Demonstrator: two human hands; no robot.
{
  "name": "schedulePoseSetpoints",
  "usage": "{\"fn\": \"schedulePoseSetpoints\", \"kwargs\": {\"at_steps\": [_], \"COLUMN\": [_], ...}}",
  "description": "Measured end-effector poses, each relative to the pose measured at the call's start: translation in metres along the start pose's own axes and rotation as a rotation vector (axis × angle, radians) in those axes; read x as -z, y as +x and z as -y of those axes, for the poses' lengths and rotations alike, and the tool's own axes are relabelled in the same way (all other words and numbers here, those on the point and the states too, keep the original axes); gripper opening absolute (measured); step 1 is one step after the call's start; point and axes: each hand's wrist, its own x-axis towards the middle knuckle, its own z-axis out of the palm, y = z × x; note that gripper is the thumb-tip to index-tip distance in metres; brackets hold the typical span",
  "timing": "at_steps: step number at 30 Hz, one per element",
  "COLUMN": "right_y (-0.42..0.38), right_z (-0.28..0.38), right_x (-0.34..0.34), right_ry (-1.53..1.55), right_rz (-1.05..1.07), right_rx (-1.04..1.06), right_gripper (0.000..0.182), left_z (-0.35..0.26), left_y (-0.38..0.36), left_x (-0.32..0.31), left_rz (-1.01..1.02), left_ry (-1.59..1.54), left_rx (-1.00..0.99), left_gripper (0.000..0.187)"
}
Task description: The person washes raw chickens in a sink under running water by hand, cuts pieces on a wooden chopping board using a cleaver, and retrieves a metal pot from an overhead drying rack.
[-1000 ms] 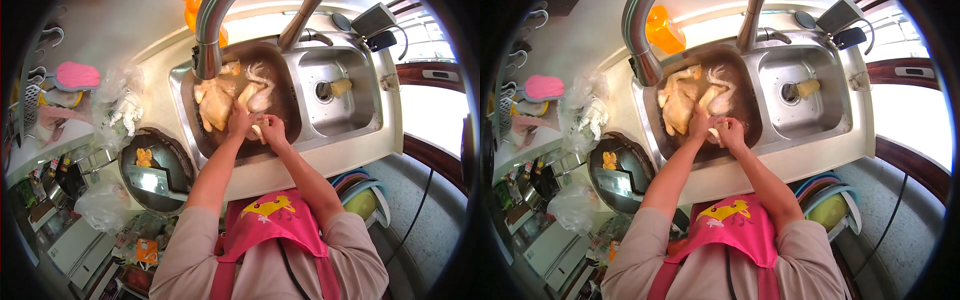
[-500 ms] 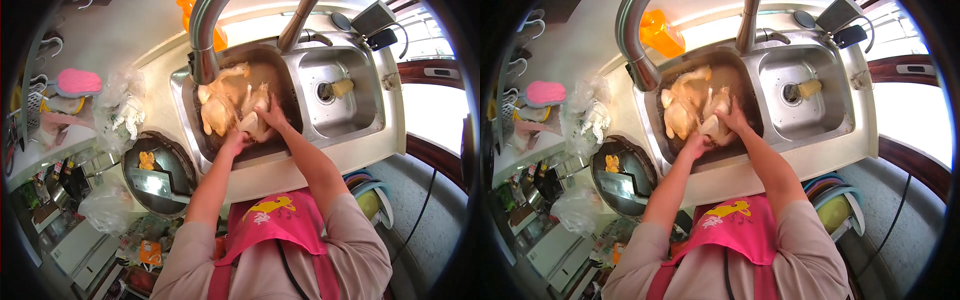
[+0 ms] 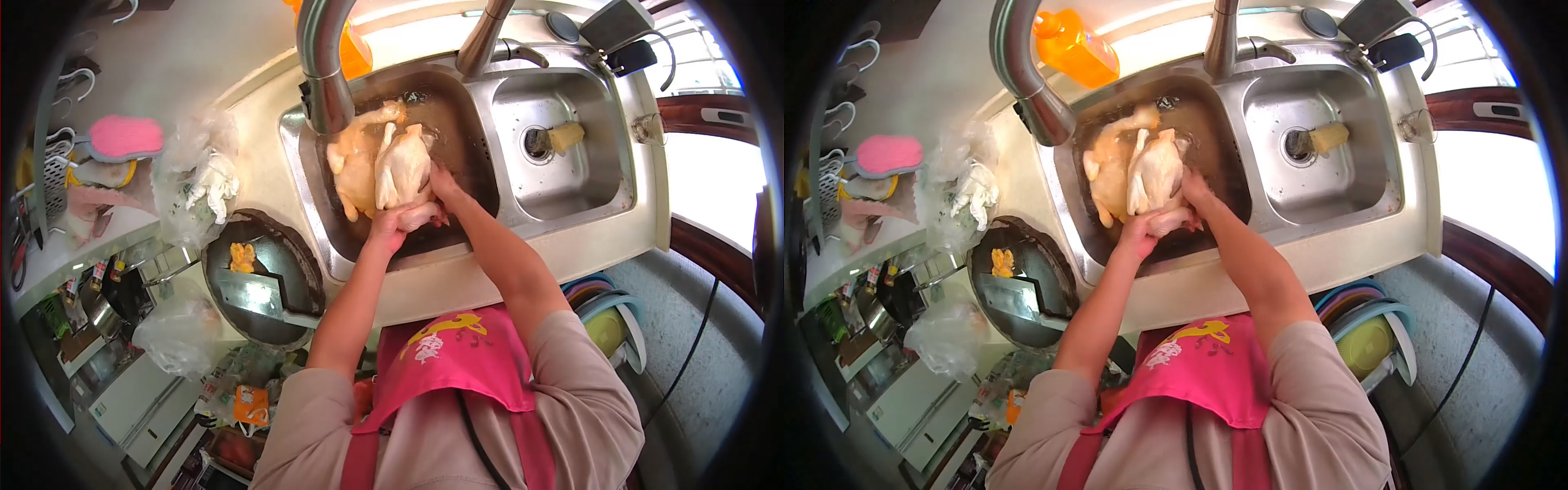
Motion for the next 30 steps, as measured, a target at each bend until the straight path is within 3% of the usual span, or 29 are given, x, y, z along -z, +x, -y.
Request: {"fn": "schedulePoseSetpoints", "kwargs": {"at_steps": [3, 5, 7, 10, 13, 19, 22, 23, 25, 26, 29, 30], "right_y": [-0.083, -0.104, -0.107, -0.113, -0.125, -0.150, -0.154, -0.155, -0.163, -0.165, -0.174, -0.172], "right_z": [0.071, 0.072, 0.060, 0.056, 0.057, 0.076, 0.084, 0.089, 0.098, 0.106, 0.121, 0.123], "right_x": [0.006, -0.003, -0.002, 0.020, 0.029, 0.016, 0.014, 0.016, 0.022, 0.026, 0.033, 0.034], "right_ry": [-0.175, -0.310, -0.328, -0.282, -0.186, 0.135, -0.335, -0.368, -0.436, -0.392, -0.290, -0.278], "right_rz": [0.260, 0.239, 0.308, 0.598, 0.743, 0.564, 0.326, 0.302, 0.252, 0.299, 0.369, 0.349], "right_rx": [-0.153, -0.078, -0.027, 0.128, 0.197, 0.246, 0.447, 0.481, 0.545, 0.475, 0.323, 0.321], "right_gripper": [0.054, 0.056, 0.062, 0.056, 0.053, 0.051, 0.045, 0.043, 0.038, 0.036, 0.032, 0.032], "left_z": [0.002, 0.004, -0.012, -0.033, -0.041, -0.011, -0.004, -0.008, -0.012, -0.015, -0.033, -0.031], "left_y": [0.004, 0.007, 0.000, 0.004, 0.006, -0.008, -0.033, -0.036, -0.028, -0.024, -0.038, -0.040], "left_x": [-0.005, -0.008, -0.012, -0.010, 0.000, -0.002, -0.023, -0.033, -0.027, -0.025, -0.038, -0.041], "left_rz": [-0.161, -0.304, -0.253, -0.194, -0.161, -0.039, -0.291, -0.296, -0.278, -0.264, 0.082, 0.126], "left_ry": [0.292, 0.415, 0.361, 0.204, 0.090, -0.265, 0.007, 0.170, 0.661, 0.907, 0.649, 0.586], "left_rx": [-0.258, -0.339, -0.262, -0.246, -0.217, -0.172, -0.227, -0.296, -0.665, -0.853, -0.437, -0.427], "left_gripper": [0.055, 0.055, 0.056, 0.051, 0.047, 0.047, 0.047, 0.058, 0.053, 0.050, 0.043, 0.042]}}
